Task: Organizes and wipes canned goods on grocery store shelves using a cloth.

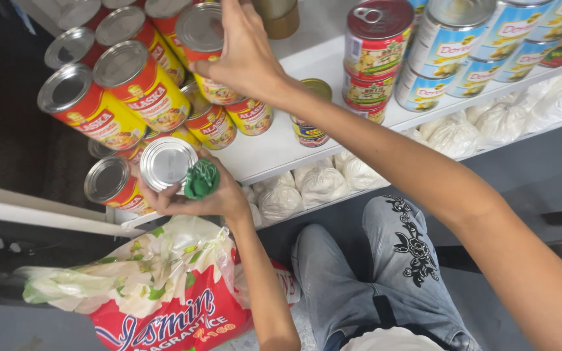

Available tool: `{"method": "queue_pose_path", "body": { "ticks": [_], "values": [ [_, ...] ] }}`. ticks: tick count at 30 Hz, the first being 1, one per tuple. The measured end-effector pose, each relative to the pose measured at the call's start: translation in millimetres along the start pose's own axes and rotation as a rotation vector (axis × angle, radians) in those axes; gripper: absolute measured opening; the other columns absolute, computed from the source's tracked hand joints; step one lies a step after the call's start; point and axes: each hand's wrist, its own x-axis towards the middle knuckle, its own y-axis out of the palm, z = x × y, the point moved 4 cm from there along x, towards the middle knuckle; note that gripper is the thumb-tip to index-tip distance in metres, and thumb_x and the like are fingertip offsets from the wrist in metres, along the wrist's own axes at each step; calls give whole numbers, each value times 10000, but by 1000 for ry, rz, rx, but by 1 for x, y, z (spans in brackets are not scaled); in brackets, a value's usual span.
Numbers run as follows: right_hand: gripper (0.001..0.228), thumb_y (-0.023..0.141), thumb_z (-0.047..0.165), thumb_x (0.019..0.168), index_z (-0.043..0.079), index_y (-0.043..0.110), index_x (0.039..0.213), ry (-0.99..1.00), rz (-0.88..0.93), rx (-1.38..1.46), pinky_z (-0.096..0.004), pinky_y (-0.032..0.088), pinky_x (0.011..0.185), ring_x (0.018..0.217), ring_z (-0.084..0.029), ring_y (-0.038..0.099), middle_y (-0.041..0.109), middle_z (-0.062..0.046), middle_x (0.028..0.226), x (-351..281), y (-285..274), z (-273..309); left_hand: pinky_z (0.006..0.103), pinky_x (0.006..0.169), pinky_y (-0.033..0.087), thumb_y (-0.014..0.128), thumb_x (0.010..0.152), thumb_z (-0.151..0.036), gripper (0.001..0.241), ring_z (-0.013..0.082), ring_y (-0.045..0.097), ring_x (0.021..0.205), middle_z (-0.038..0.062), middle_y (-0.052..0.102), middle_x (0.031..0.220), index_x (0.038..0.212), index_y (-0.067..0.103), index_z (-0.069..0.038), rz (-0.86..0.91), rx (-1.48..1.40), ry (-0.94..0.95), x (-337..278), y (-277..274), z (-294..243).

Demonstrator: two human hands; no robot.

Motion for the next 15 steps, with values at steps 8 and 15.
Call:
{"method": "queue_pose_path", "body": {
  "ticks": [8, 15],
  "values": [
    [907, 940, 178, 840, 31, 323, 1490, -152, -65, 166, -344, 500, 1185, 1395, -305, 550, 501, -178, 1456, -29, -98, 108, 450, 1061, 512, 848, 958, -41, 445, 268, 610, 1187, 191, 593, 1325, 1245, 509, -22, 101, -30, -161, -54, -22, 15],
    [849, 900, 149, 829, 47, 378, 1490, 48, -78, -8, -276, 407, 1199, 1350, -175, 481, 454, -74, 1484, -108, -266, 170, 440, 1027, 562, 817, 944, -96, 426, 273, 650, 1148, 206, 639, 1308, 1269, 548, -31, 538, -372, -371, -89, -96, 6]
  ]
}}
